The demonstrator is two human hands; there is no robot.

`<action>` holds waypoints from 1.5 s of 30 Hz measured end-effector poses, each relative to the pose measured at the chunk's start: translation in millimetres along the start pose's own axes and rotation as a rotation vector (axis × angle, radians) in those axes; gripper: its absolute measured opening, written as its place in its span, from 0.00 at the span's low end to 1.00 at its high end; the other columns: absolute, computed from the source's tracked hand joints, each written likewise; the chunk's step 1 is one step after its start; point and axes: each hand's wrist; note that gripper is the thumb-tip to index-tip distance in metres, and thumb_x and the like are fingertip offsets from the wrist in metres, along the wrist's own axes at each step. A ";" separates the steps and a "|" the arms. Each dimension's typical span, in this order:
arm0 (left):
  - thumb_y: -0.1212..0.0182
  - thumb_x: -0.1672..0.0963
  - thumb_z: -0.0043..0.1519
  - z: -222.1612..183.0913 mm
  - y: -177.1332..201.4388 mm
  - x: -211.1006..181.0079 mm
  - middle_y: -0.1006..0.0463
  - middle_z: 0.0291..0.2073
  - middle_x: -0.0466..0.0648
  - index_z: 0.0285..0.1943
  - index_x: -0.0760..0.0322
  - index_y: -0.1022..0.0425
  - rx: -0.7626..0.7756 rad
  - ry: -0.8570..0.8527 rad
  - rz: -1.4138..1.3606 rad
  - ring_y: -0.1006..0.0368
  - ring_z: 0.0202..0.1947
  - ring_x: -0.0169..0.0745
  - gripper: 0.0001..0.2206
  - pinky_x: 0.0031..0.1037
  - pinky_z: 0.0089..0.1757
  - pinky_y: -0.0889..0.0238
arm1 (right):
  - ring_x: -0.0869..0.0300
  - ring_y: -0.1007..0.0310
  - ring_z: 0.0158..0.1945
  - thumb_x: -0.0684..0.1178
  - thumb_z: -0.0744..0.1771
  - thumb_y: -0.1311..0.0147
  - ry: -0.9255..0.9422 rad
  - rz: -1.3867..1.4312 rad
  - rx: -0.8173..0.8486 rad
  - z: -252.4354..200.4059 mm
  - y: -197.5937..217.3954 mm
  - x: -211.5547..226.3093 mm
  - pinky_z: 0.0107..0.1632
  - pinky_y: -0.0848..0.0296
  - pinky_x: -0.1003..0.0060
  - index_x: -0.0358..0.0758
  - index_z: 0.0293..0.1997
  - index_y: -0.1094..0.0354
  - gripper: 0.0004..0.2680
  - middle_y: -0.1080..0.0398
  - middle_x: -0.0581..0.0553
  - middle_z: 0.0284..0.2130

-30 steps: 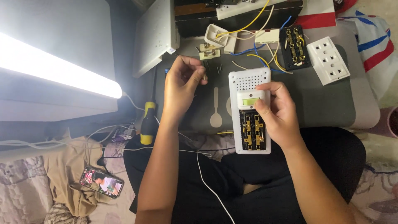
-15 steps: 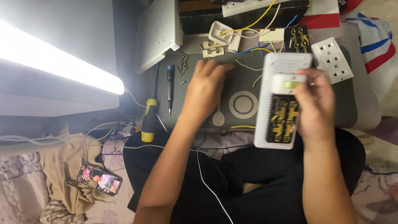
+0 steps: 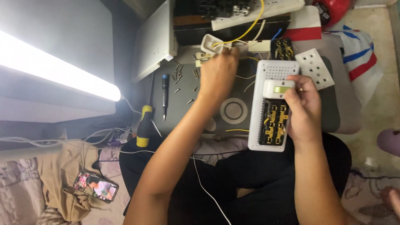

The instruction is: A person is wiring an electrical component and using a screwdriver to assemble or repair its housing on a workspace.

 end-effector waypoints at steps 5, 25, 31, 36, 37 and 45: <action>0.43 0.62 0.50 11.0 -47.7 1.6 0.29 0.10 0.39 0.18 0.51 0.26 0.011 -0.060 0.164 0.26 0.13 0.44 0.10 0.34 0.15 0.36 | 0.72 0.39 0.39 0.48 0.67 0.47 0.014 0.036 -0.008 1.6 4.0 -0.8 0.46 0.39 0.78 0.37 0.51 0.38 0.11 0.37 0.55 0.35; 0.44 0.63 0.54 15.5 -51.8 -2.8 0.23 0.16 0.43 0.28 0.60 0.21 0.177 0.030 0.128 0.22 0.21 0.43 0.07 0.39 0.24 0.30 | 0.64 0.38 0.41 0.47 0.66 0.49 -0.048 -0.040 0.062 -5.4 3.1 9.2 0.48 0.37 0.68 0.36 0.51 0.38 0.10 0.34 0.46 0.39; 0.44 0.63 0.53 17.2 -47.3 -2.5 0.23 0.16 0.42 0.25 0.57 0.21 0.169 -0.003 0.094 0.22 0.23 0.44 0.09 0.42 0.26 0.29 | 0.66 0.39 0.41 0.47 0.67 0.49 -0.040 -0.032 0.067 -8.2 -3.1 3.4 0.48 0.39 0.71 0.36 0.52 0.38 0.11 0.35 0.48 0.38; 0.42 0.61 0.54 9.8 -17.6 10.6 0.24 0.15 0.43 0.24 0.57 0.23 0.068 0.011 0.053 0.22 0.20 0.45 0.07 0.38 0.23 0.30 | 0.66 0.38 0.41 0.48 0.67 0.49 -0.034 -0.079 0.101 -8.0 -3.0 -7.3 0.47 0.38 0.69 0.36 0.52 0.39 0.11 0.35 0.47 0.38; 0.42 0.61 0.54 0.6 -0.8 19.9 0.24 0.15 0.43 0.24 0.57 0.23 0.086 0.018 0.053 0.22 0.20 0.45 0.07 0.38 0.23 0.30 | 0.66 0.38 0.41 0.48 0.67 0.49 -0.052 -0.080 0.104 -8.9 -4.2 -7.5 0.47 0.38 0.69 0.36 0.52 0.39 0.11 0.35 0.47 0.38; 0.38 0.59 0.55 -61.9 24.3 83.1 0.24 0.15 0.48 0.30 0.59 0.28 0.110 0.343 0.084 0.23 0.19 0.48 0.03 0.36 0.23 0.28 | 0.65 0.37 0.39 0.45 0.67 0.50 -0.072 -0.099 0.199 -16.2 -21.4 -19.3 0.46 0.36 0.69 0.34 0.51 0.39 0.10 0.34 0.45 0.36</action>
Point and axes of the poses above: each hand's wrist, its own z-axis towards the middle knuckle, its own y-axis out of the back of the hand, x = y × z
